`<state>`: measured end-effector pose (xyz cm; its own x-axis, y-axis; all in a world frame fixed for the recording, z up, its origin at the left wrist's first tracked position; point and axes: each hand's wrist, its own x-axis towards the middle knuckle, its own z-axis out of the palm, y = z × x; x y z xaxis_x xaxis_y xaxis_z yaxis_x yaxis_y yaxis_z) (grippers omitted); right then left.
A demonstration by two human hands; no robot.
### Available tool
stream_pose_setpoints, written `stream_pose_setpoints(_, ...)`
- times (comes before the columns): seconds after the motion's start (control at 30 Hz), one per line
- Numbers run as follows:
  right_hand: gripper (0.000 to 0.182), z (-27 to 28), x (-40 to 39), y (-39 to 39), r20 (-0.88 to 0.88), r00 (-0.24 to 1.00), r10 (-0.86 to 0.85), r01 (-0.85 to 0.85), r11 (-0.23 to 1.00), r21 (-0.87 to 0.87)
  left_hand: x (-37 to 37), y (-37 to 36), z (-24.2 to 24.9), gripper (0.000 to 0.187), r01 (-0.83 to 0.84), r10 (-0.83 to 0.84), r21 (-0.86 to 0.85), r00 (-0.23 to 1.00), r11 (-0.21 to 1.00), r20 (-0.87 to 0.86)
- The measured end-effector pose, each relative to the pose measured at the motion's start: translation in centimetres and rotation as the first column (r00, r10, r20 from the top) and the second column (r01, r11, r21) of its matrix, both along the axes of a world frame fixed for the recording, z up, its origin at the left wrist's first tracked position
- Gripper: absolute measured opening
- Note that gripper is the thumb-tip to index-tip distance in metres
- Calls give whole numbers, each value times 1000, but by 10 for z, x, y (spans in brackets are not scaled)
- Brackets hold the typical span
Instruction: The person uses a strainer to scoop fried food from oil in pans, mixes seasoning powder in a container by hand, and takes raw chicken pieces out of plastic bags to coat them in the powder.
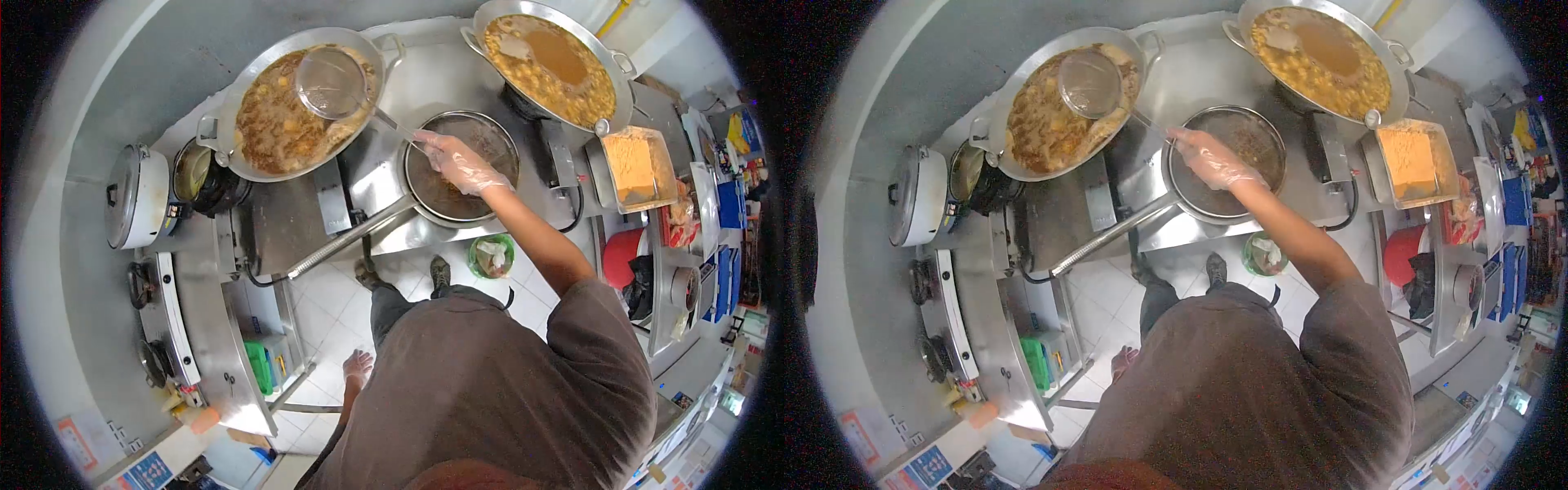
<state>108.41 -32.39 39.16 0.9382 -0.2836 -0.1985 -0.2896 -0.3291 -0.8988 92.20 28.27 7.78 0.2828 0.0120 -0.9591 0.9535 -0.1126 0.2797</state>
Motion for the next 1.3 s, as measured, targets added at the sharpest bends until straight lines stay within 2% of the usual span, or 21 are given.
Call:
stream_pose_setpoints(0.03, 40, -16, -7, -9, 101, 995, 2, -21, 982, 188, -14, -2, -3, 41, 106, -107, 66, 994, 992, 11)
stream_pose_setpoints(0.07, 41, -4, -20, -15, 38, 999, -32, 19, 958, 288, -31, 18, -30, 42, 277, -280, 46, 956, 960, 87)
stream_pose_setpoints(0.1, 42, 19, -38, -17, -34, 997, -62, 71, 921, 384, -48, 46, -73, 42, 563, -575, 119, 790, 818, 213)
stream_pose_setpoints(0.13, 43, 32, -57, -19, -114, 990, -88, 132, 871, 473, -63, 62, -102, 42, 783, -818, 282, 450, 554, 357)
stream_pose_setpoints(0.2, 44, 24, -99, -31, 20, 990, -141, 132, 961, 244, -82, 56, -84, 43, 596, -613, 144, 762, 790, 212)
stream_pose_setpoints(0.27, 42, -10, -143, -32, 244, 953, -180, 210, 973, -99, -90, 49, -69, 44, 406, -409, 52, 904, 912, 124)
stream_pose_setpoints(0.33, 40, -40, -187, -18, 215, 936, -278, 336, 888, -314, -90, 42, -59, 45, 221, -219, -33, 975, 975, 47)
stream_pose_setpoints(0.4, 39, -55, -220, -18, 49, 948, -314, 291, 796, -531, -84, 34, -56, 46, 89, -90, -78, 996, 993, -5)
stream_pose_setpoints(0.47, 39, -52, -244, -20, -280, 905, -321, 45, 726, -686, -75, 20, -53, 47, 86, -86, -52, 996, 995, -3)
stream_pose_setpoints(0.6, 45, -58, -267, -7, -276, 909, -311, 8, 677, -736, -55, 2, -54, 57, 191, -187, -34, 978, 981, 95)
stream_pose_setpoints(0.73, 43, -65, -273, -15, -312, 903, -296, 7, 736, -677, -65, -17, -43, 58, 35, -21, -101, 990, 994, 140)
stream_pose_setpoints(0.77, 41, -43, -271, -10, -343, 889, -304, 45, 803, -595, -76, -16, -41, 58, 90, -81, -72, 989, 993, 128)
stream_pose_setpoints(0.87, 41, -65, -283, -23, 23, 964, -265, 247, 862, -443, -97, -42, -43, 57, 252, -250, -1, 960, 968, 124)
stream_pose_setpoints(0.93, 42, -81, -282, -49, 171, 940, -294, 323, 928, -185, -117, -52, -37, 54, 225, -224, -3, 971, 974, 81)
stream_pose_setpoints(1.0, 43, -66, -276, -86, 278, 922, -271, 312, 943, -118, -140, -64, -12, 48, 262, -263, 31, 952, 965, 157)
stream_pose_setpoints(1.03, 45, -34, -277, -103, 302, 926, -226, 290, 939, -186, -156, -32, -77, 45, 729, -753, 214, 580, 650, 312)
stream_pose_setpoints(1.07, 46, -5, -280, -123, 320, 930, -180, 268, 929, -256, -168, -14, -121, 42, 807, -945, 556, 10, 200, 325)
stream_pose_setpoints(1.1, 48, 13, -280, -151, 295, 934, -202, 287, 916, -281, -180, -23, -121, 42, 808, -969, 581, -50, 103, 241)
stream_pose_setpoints(1.2, 56, 73, -277, -234, 238, 912, -333, 407, 802, -436, -206, -56, -110, 43, 889, -997, 451, 73, 74, 18)
stream_pose_setpoints(1.27, 53, 57, -279, -359, 244, 954, -173, 291, 724, -626, -218, -91, -108, 45, 928, -990, 367, 99, 56, -99)
stream_pose_setpoints(1.3, 50, 61, -277, -404, 181, 968, -176, 252, 644, -723, -219, -114, -109, 47, 693, -698, 91, 716, 715, 34)
